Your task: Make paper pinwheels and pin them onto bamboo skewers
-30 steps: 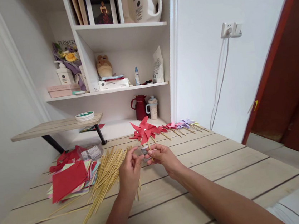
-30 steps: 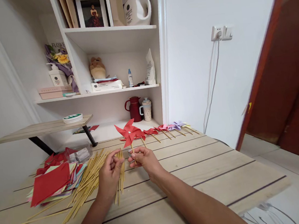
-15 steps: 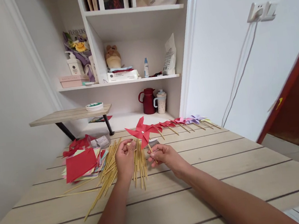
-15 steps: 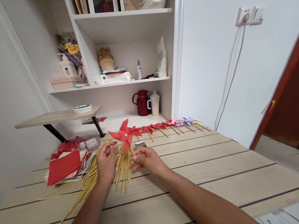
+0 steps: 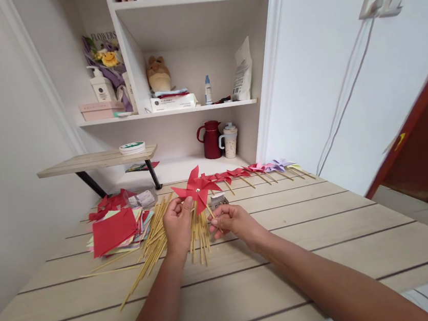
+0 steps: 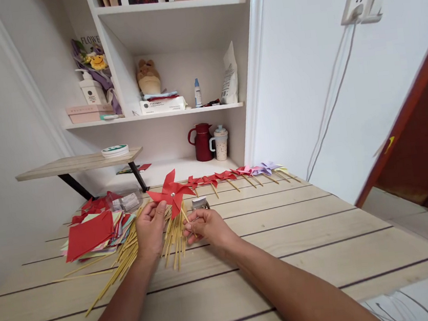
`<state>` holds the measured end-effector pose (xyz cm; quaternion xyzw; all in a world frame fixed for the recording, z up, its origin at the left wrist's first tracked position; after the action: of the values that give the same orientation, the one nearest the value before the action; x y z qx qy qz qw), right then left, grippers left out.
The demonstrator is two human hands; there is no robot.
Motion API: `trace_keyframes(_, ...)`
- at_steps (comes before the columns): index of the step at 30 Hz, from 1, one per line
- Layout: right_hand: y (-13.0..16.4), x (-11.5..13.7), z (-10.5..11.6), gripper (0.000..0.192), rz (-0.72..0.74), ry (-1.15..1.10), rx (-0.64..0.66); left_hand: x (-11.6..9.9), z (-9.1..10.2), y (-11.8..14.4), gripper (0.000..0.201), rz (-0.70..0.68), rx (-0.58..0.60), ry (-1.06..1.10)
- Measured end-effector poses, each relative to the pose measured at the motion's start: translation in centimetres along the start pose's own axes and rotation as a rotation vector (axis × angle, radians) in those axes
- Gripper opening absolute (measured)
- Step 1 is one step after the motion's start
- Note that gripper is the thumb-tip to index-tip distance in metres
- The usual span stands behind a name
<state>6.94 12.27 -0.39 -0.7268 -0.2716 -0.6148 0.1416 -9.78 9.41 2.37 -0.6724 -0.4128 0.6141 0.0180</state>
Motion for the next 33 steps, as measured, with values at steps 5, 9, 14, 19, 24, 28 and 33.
trace_keyframes(5,-0.1,-0.2,0.0,0.037,-0.002,-0.016,0.007,-0.1,0.1,-0.1,0.037,0.011,-0.035,0.037)
trace_keyframes(9,-0.1,-0.6,0.0,0.037,-0.035,-0.002,0.001,-0.1,0.4,-0.3,0.036,0.014,-0.062,0.058)
trace_keyframes(14,-0.1,-1.0,-0.1,0.035,-0.064,0.011,0.017,-0.4,1.1,-0.5,0.035,0.011,-0.12,0.019)
trace_keyframes(19,-0.2,-1.5,-0.7,0.038,-0.091,0.024,0.077,-1.0,1.3,-0.7,0.036,-0.031,-0.119,0.0)
trace_keyframes(24,-0.5,-0.7,0.1,0.037,-0.005,0.034,0.012,-0.9,0.9,-1.2,0.048,-0.108,-0.056,0.001)
trace_keyframes(28,-0.4,1.1,1.1,0.033,0.141,0.072,-0.063,-1.8,1.4,-1.3,0.047,-0.203,-0.044,-0.16)
trace_keyframes(33,-0.2,2.2,1.8,0.021,0.232,0.205,-0.122,-2.5,0.4,-1.2,0.049,-0.249,0.041,-0.164)
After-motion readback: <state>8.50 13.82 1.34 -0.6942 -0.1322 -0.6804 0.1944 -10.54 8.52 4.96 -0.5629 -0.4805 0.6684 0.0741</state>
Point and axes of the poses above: each hand's wrist, its own y-axis away from the middle knuckle, its own z-axis out of the back of the hand, x = y × z, the point moved 10 cm from there along -y, towards the middle knuckle, and after that the axes turned 10 degrees about -z, right-handed, at the moved point
